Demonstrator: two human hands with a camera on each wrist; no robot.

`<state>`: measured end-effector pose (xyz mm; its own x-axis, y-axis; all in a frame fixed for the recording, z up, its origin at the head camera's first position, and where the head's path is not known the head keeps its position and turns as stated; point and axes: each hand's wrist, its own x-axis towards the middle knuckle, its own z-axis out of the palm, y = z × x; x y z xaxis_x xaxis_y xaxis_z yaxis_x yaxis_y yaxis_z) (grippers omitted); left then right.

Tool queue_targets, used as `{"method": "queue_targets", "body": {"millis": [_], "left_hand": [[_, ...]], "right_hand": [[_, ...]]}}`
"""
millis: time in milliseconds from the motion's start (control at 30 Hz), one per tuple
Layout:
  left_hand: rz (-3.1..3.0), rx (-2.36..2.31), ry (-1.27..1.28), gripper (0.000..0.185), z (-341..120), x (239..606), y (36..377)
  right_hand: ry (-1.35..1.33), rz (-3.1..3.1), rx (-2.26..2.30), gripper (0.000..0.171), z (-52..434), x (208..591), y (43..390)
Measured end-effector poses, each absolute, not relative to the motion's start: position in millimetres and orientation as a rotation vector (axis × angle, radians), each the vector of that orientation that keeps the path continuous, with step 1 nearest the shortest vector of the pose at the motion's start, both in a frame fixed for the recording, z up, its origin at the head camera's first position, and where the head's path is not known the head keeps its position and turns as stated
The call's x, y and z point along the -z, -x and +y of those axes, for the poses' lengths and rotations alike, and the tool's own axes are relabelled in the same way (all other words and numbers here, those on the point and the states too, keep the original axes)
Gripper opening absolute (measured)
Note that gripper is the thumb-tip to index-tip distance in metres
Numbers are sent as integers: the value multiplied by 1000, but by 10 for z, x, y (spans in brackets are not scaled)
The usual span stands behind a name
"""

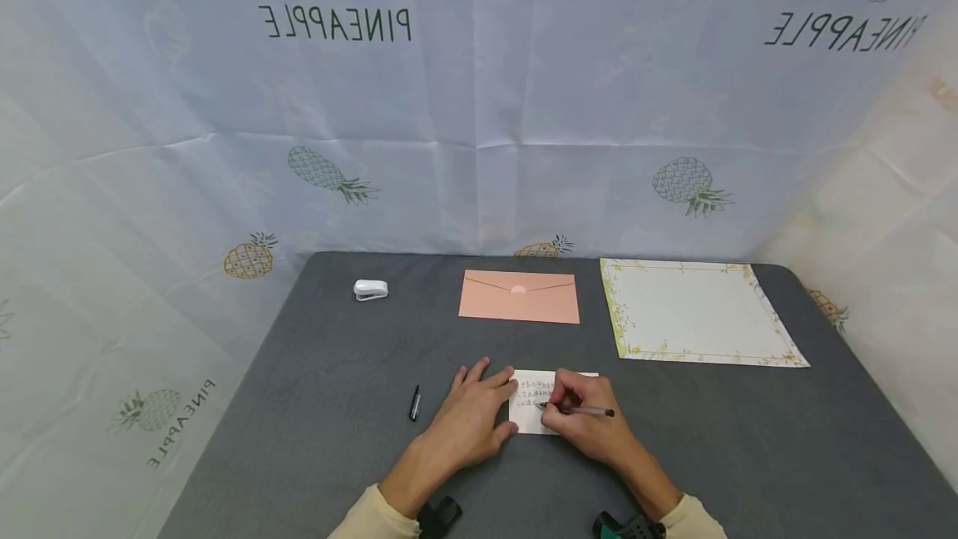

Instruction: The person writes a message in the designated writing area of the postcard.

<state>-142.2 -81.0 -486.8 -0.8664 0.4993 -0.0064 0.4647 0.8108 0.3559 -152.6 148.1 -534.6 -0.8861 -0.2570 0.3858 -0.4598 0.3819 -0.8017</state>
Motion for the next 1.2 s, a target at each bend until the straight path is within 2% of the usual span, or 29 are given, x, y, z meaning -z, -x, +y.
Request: {"method": "queue_targets", "body": {"millis": [400,1200], "left_hand": [[2888,-515,-751,60,-801,4901,1414],[2896,-509,-757,59,-804,4909,1417]], "right_hand": [[-544,-2417,-1471,42,1515,5365,1508],[-568,-2435,-1460,39,1517,5376,1530]]}}
